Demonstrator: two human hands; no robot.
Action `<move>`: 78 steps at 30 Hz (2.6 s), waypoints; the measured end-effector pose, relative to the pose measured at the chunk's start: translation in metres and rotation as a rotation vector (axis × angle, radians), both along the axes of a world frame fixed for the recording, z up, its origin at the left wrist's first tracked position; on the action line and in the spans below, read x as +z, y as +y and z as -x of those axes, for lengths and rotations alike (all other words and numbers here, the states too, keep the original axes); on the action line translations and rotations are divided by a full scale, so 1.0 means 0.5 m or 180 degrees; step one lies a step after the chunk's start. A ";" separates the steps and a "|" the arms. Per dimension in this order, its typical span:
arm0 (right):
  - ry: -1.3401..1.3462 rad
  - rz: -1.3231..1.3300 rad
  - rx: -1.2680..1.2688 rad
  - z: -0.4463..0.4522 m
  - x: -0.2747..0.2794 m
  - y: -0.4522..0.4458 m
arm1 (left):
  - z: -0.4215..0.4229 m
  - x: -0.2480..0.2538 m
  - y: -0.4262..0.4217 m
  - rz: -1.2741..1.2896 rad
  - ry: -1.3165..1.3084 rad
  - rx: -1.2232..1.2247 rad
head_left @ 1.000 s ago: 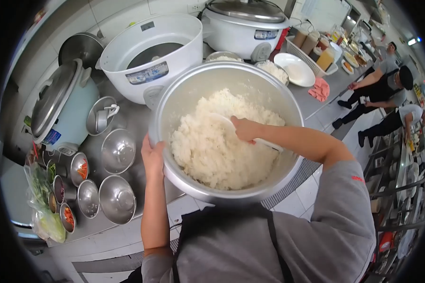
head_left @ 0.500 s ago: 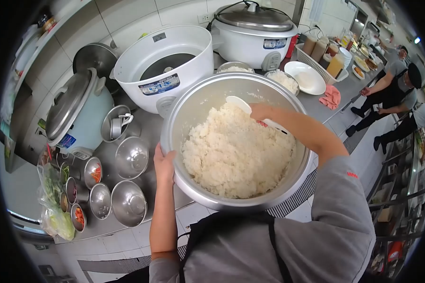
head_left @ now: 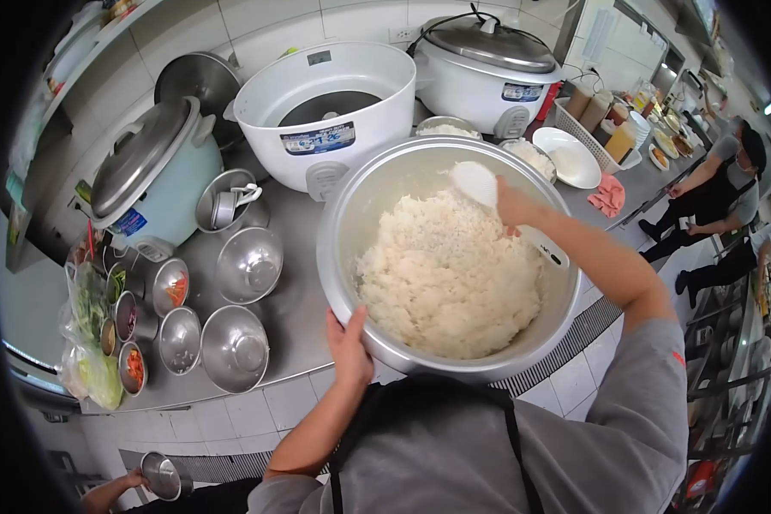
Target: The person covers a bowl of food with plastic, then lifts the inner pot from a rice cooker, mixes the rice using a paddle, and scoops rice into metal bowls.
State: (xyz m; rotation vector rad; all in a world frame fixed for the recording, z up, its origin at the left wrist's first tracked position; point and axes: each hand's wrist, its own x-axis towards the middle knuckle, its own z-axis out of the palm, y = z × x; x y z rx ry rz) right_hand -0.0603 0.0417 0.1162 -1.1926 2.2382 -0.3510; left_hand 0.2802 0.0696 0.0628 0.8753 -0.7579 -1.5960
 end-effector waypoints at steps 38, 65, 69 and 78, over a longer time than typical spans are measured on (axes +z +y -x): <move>-0.0155 -0.1380 0.2496 -0.216 0.051 -0.010 | 0.005 0.001 -0.157 0.0426 -0.0942 -0.0356; 0.2042 -0.0954 0.2859 -0.188 0.196 0.076 | 0.018 0.006 -0.231 -0.0141 -0.0280 -0.0415; 0.2287 -0.0819 0.2962 -0.228 -0.025 0.070 | 0.014 -0.018 -0.247 -0.0063 -0.0206 -0.0561; 0.1822 -0.0420 0.2782 -0.308 0.057 0.053 | 0.007 -0.011 -0.248 -0.0141 -0.0126 -0.0561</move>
